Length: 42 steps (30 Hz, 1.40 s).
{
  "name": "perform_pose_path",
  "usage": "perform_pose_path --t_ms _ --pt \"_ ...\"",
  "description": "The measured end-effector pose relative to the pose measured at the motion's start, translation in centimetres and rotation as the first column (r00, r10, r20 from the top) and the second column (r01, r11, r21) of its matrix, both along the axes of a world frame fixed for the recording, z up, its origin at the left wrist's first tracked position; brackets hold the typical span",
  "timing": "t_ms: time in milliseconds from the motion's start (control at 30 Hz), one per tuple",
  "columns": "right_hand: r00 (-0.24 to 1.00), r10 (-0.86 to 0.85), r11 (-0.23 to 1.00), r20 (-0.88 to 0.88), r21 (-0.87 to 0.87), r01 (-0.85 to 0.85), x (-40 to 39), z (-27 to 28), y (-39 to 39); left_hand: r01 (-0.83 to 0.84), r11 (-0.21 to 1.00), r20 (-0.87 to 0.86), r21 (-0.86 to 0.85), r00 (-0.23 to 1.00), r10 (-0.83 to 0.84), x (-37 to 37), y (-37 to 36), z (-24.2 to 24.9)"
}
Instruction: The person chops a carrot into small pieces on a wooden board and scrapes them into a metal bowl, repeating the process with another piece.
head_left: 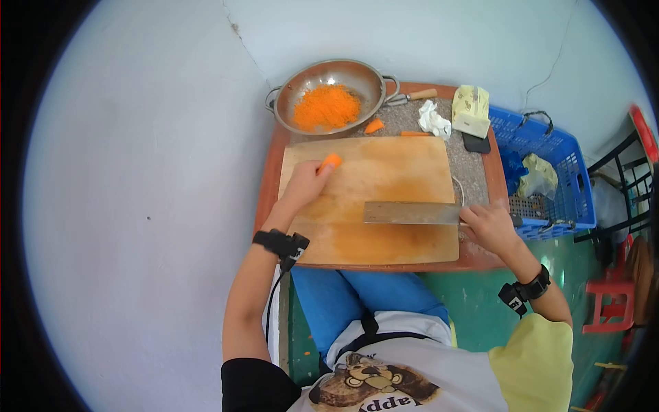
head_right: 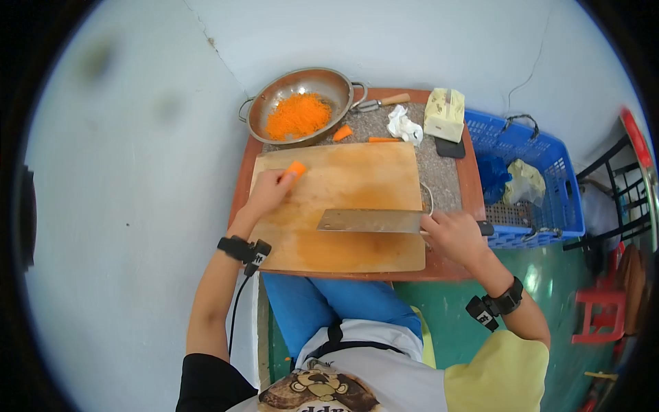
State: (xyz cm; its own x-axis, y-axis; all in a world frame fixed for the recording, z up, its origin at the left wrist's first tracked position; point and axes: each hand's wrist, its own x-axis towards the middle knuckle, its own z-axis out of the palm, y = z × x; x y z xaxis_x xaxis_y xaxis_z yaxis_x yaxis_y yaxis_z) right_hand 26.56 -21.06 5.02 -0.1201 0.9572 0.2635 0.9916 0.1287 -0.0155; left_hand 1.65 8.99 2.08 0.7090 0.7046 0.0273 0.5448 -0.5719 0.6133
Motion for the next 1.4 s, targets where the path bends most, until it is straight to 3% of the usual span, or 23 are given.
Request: perform_pose_path --t_ms 33,67,133,267,333,467,533,567,633,733,833,900,967,1133,1267,1333,1400 --pt "0.999 -0.04 0.999 -0.022 -0.032 0.039 -0.2 0.3 -0.3 -0.041 0.982 0.099 -0.183 0.993 0.06 -0.7 -0.8 0.5" --pt "0.996 -0.08 0.995 -0.044 -0.066 0.077 -0.4 0.5 -0.6 -0.038 0.981 0.085 -0.192 0.995 0.055 -1.6 -1.4 0.9" --pt "0.985 -0.15 0.985 -0.084 -0.099 0.142 -0.9 0.7 -1.1 -0.025 0.906 0.135 -0.422 0.987 0.091 -3.6 -3.2 1.3" --pt "0.942 -0.304 0.943 -0.141 -0.183 0.277 -1.1 1.7 -1.0 -0.105 0.826 0.105 -0.554 0.975 0.194 -6.0 -7.6 1.3" --pt "0.944 -0.293 0.947 -0.149 -0.178 0.266 -1.3 1.6 -0.6 0.044 0.86 0.09 -0.508 0.996 0.002 -6.1 -8.8 0.1" --pt "0.961 -0.228 0.965 -0.154 -0.167 0.202 -1.3 0.8 0.2 0.153 0.891 0.083 -0.427 0.988 -0.129 -3.4 -11.1 0.5" --pt "0.957 -0.246 0.958 -0.156 -0.193 0.214 -1.7 1.3 0.5 0.131 0.95 -0.165 -0.283 0.969 -0.183 -2.4 -11.3 1.0" --pt "0.951 -0.262 0.95 -0.165 -0.215 0.225 -1.9 1.5 0.5 0.13 0.948 -0.166 -0.291 0.969 -0.184 -2.5 -11.4 0.4" --pt "0.95 -0.268 0.946 -0.158 -0.231 0.228 -1.7 1.2 0.6 0.003 1.0 0.009 0.027 1.0 -0.003 -2.8 -11.7 -0.6" --pt "0.938 -0.317 0.915 -0.141 -0.307 0.263 -2.0 0.8 0.7 -0.026 0.989 0.143 0.146 0.99 0.005 -3.4 -13.2 -0.5" --pt "0.92 -0.369 0.878 -0.135 -0.376 0.297 -2.5 1.0 0.7 0.073 0.98 0.16 0.184 0.982 -0.104 -3.9 -13.9 -1.6" --pt "0.912 -0.383 0.869 -0.145 -0.392 0.302 -2.6 1.2 0.8 0.069 0.988 0.161 0.14 0.983 -0.092 -4.1 -14.1 -2.1" --pt "0.893 -0.364 0.884 -0.265 -0.399 0.242 -2.6 1.4 1.0 0.067 0.993 0.166 0.092 0.983 -0.082 -4.0 -14.2 -2.3" --pt "0.859 -0.341 0.903 -0.383 -0.388 0.185 -2.8 2.9 1.8 -0.192 0.972 0.266 -0.135 0.938 0.222 -4.7 -14.0 -1.4" --pt "0.802 -0.368 0.894 -0.47 -0.415 0.168 -3.2 3.5 2.6 -0.172 0.957 0.134 -0.233 0.969 0.206 -4.3 -14.6 -0.9" --pt "0.791 -0.383 0.883 -0.478 -0.44 0.161 -3.1 3.8 3.0 0.076 0.993 0.214 0.089 0.972 -0.094 -4.0 -14.6 -2.2" --pt "0.775 -0.405 0.871 -0.485 -0.463 0.165 -3.0 3.9 3.1 0.066 0.996 0.224 0.068 0.971 -0.079 -3.7 -14.5 -2.7"
